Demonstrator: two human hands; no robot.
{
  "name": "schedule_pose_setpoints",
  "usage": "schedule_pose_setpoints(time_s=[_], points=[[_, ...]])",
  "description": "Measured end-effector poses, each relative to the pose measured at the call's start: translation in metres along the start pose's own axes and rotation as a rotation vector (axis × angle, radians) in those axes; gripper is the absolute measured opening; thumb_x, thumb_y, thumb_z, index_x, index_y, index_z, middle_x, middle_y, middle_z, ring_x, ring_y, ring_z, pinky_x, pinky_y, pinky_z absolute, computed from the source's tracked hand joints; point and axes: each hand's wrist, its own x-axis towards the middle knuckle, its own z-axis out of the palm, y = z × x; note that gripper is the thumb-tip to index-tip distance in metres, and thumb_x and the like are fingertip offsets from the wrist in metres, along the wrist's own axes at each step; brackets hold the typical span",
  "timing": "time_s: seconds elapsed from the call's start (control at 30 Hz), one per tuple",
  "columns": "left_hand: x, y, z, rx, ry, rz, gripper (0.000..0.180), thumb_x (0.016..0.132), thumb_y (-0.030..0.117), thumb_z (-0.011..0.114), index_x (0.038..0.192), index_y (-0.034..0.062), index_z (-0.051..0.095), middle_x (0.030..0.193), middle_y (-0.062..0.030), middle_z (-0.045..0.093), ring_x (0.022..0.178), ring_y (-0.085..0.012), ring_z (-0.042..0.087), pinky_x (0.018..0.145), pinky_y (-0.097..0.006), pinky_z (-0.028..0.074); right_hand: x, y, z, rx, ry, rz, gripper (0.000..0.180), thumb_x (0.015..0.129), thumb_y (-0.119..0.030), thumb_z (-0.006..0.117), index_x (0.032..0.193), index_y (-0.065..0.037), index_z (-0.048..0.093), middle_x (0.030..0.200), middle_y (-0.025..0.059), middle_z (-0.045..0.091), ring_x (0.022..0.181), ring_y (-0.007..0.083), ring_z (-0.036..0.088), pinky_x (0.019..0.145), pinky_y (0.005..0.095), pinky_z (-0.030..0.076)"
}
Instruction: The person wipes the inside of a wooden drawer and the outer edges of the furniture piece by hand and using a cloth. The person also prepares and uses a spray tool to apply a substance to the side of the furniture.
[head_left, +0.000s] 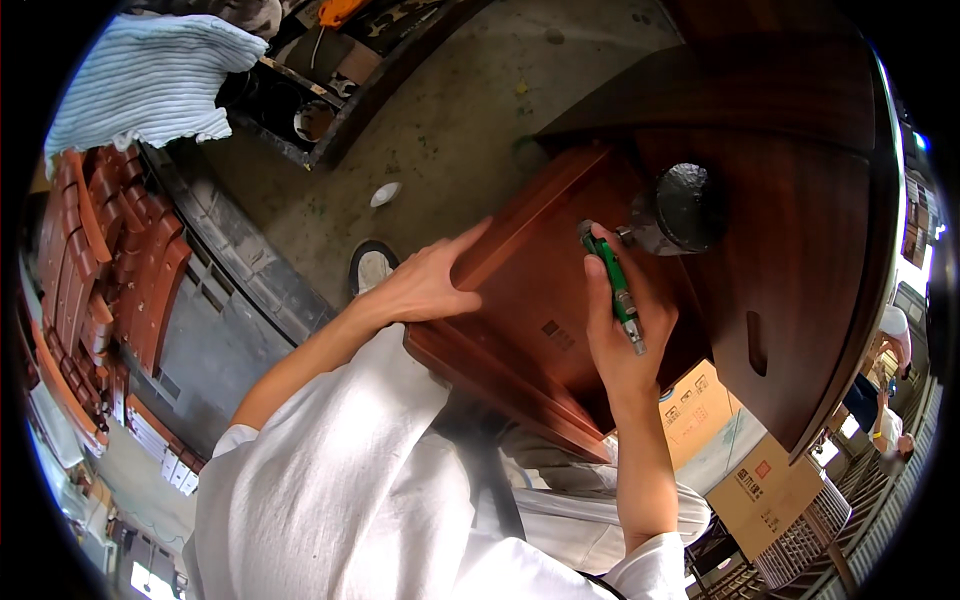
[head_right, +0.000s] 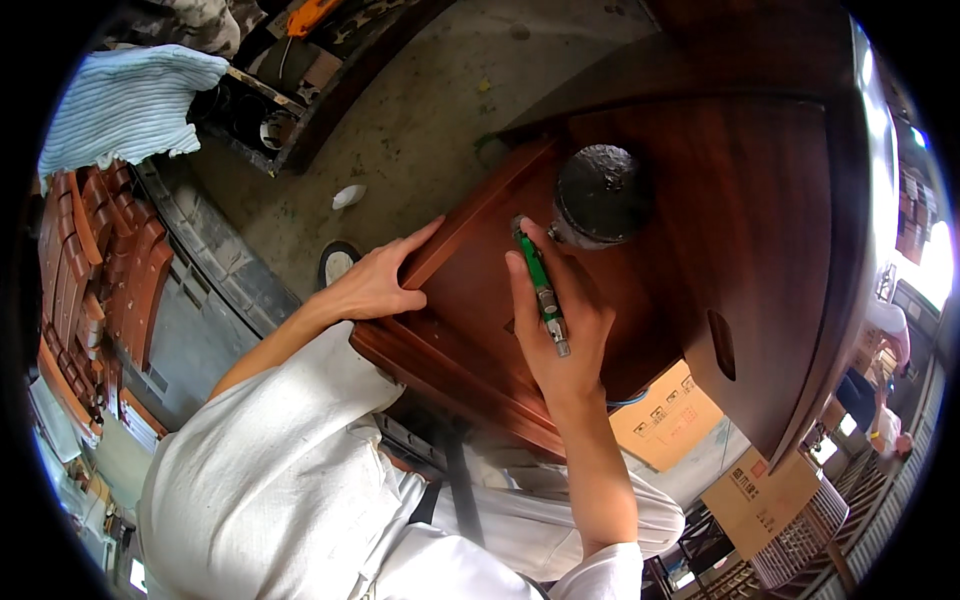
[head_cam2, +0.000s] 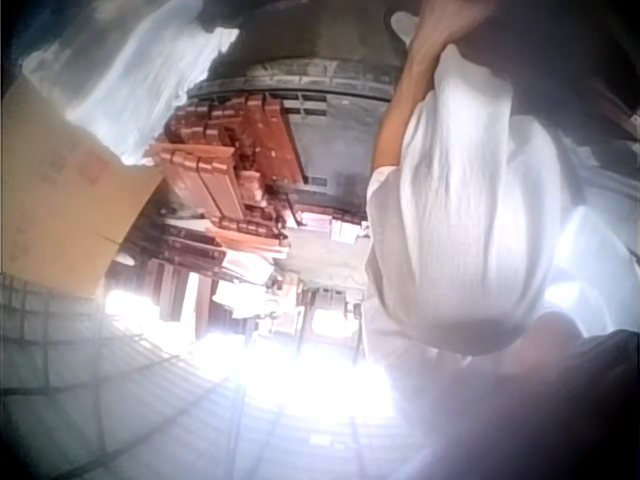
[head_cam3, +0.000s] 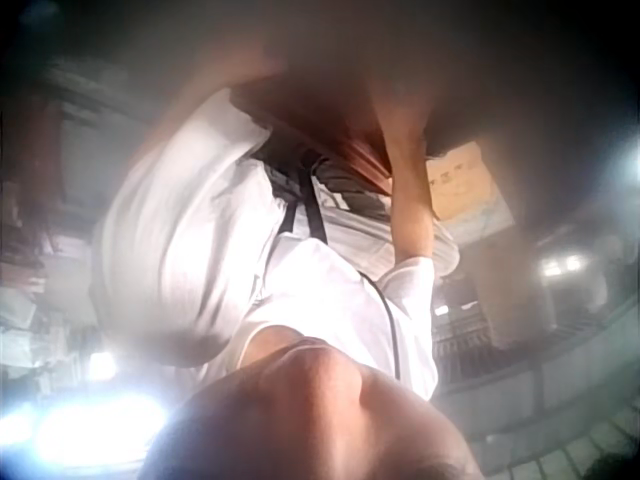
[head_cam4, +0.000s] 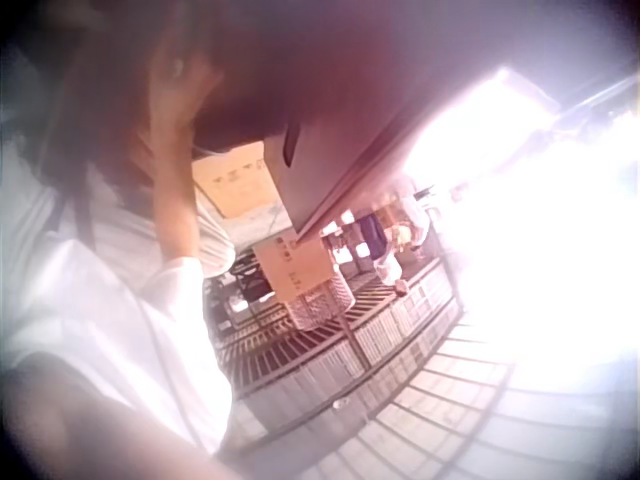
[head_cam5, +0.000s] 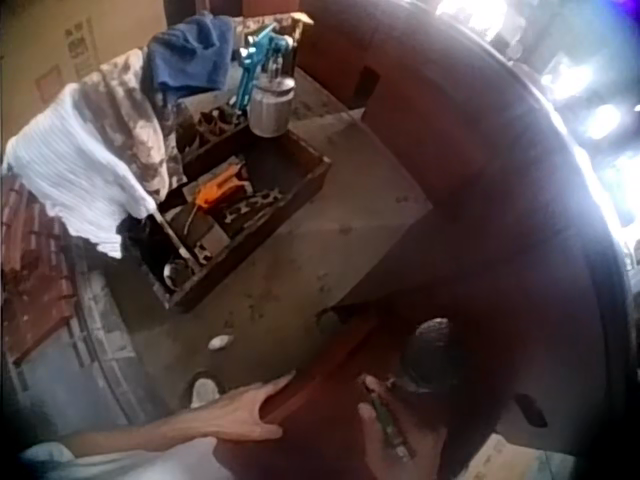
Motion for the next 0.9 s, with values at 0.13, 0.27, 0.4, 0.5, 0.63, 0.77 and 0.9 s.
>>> schedule_pose_setpoints(time_s=[0.13, 0.27, 0.4, 0.5, 0.63, 0.77, 0.9], points=[[0.0, -0.0003, 0.0001, -0.004, 0.001, 0.0, 0.105, 0.077, 0.035, 0.072, 0.169, 0.0167, 0.024, 0.129, -0.0326, 0.06, 0.124, -0.0472, 0.058, 0.11, -0.047, 0.046, -0.0026, -0.0044, -0.0023, 0.035, -0.043, 0.088, 0.029, 0.096, -0.006, 0.076, 0.124, 0.002, 0.074, 0.106, 0.0193, 0.078, 0.094, 0.028, 0.077, 0.084, 0.0339, 0.059], [0.0, 0.0029, -0.0014, 0.003, -0.019, -0.026, 0.105, 0.077, 0.034, 0.072, 0.169, 0.0175, 0.024, 0.128, -0.0323, 0.06, 0.123, -0.0472, 0.058, 0.109, -0.046, 0.046, -0.004, -0.0018, -0.0014, 0.038, -0.026, 0.084, 0.028, 0.096, -0.006, 0.076, 0.123, 0.001, 0.075, 0.106, 0.0195, 0.078, 0.094, 0.0283, 0.078, 0.084, 0.0339, 0.059], [0.0007, 0.0037, -0.0008, 0.026, -0.02, -0.032, 0.107, 0.075, 0.02, 0.07, 0.171, 0.0142, 0.021, 0.137, -0.0296, 0.06, 0.122, -0.0416, 0.061, 0.108, -0.041, 0.047, -0.0027, 0.0001, -0.0009, 0.013, -0.003, 0.071, 0.028, 0.096, -0.006, 0.075, 0.123, 0.001, 0.075, 0.106, 0.0192, 0.078, 0.094, 0.0282, 0.078, 0.084, 0.0336, 0.059], [0.0004, 0.0052, -0.0013, 0.02, -0.023, -0.035, 0.107, 0.075, 0.02, 0.07, 0.17, 0.0139, 0.021, 0.138, -0.0295, 0.059, 0.123, -0.0413, 0.06, 0.109, -0.041, 0.047, -0.0015, 0.0003, -0.0023, 0.011, -0.012, 0.074, 0.028, 0.096, -0.007, 0.075, 0.123, 0.002, 0.075, 0.106, 0.0191, 0.079, 0.095, 0.0281, 0.078, 0.085, 0.0335, 0.059], [0.0003, 0.0048, -0.0012, 0.019, -0.023, -0.036, 0.107, 0.075, 0.02, 0.07, 0.17, 0.0139, 0.021, 0.139, -0.0298, 0.059, 0.123, -0.0416, 0.06, 0.109, -0.041, 0.047, -0.0017, -0.0014, -0.003, 0.022, -0.022, 0.086, 0.028, 0.097, -0.007, 0.075, 0.123, 0.002, 0.075, 0.106, 0.0193, 0.079, 0.095, 0.0274, 0.078, 0.085, 0.0335, 0.059], [0.0005, 0.004, -0.0013, 0.024, -0.025, -0.037, 0.108, 0.075, 0.021, 0.07, 0.171, 0.0141, 0.02, 0.139, -0.0299, 0.059, 0.124, -0.042, 0.06, 0.11, -0.042, 0.047, -0.0014, -0.0062, -0.0048, 0.034, -0.043, 0.155, 0.027, 0.097, -0.007, 0.075, 0.123, 0.002, 0.075, 0.106, 0.0194, 0.079, 0.095, 0.0269, 0.078, 0.084, 0.0334, 0.059], [0.0004, 0.0043, -0.0015, 0.018, -0.024, -0.034, 0.108, 0.076, 0.021, 0.071, 0.171, 0.0145, 0.02, 0.139, -0.0299, 0.059, 0.124, -0.042, 0.06, 0.11, -0.042, 0.046, -0.0004, -0.0042, -0.0041, 0.021, -0.037, 0.144, 0.028, 0.097, -0.007, 0.075, 0.124, 0.002, 0.075, 0.107, 0.0195, 0.079, 0.096, 0.0268, 0.078, 0.085, 0.0329, 0.059]])
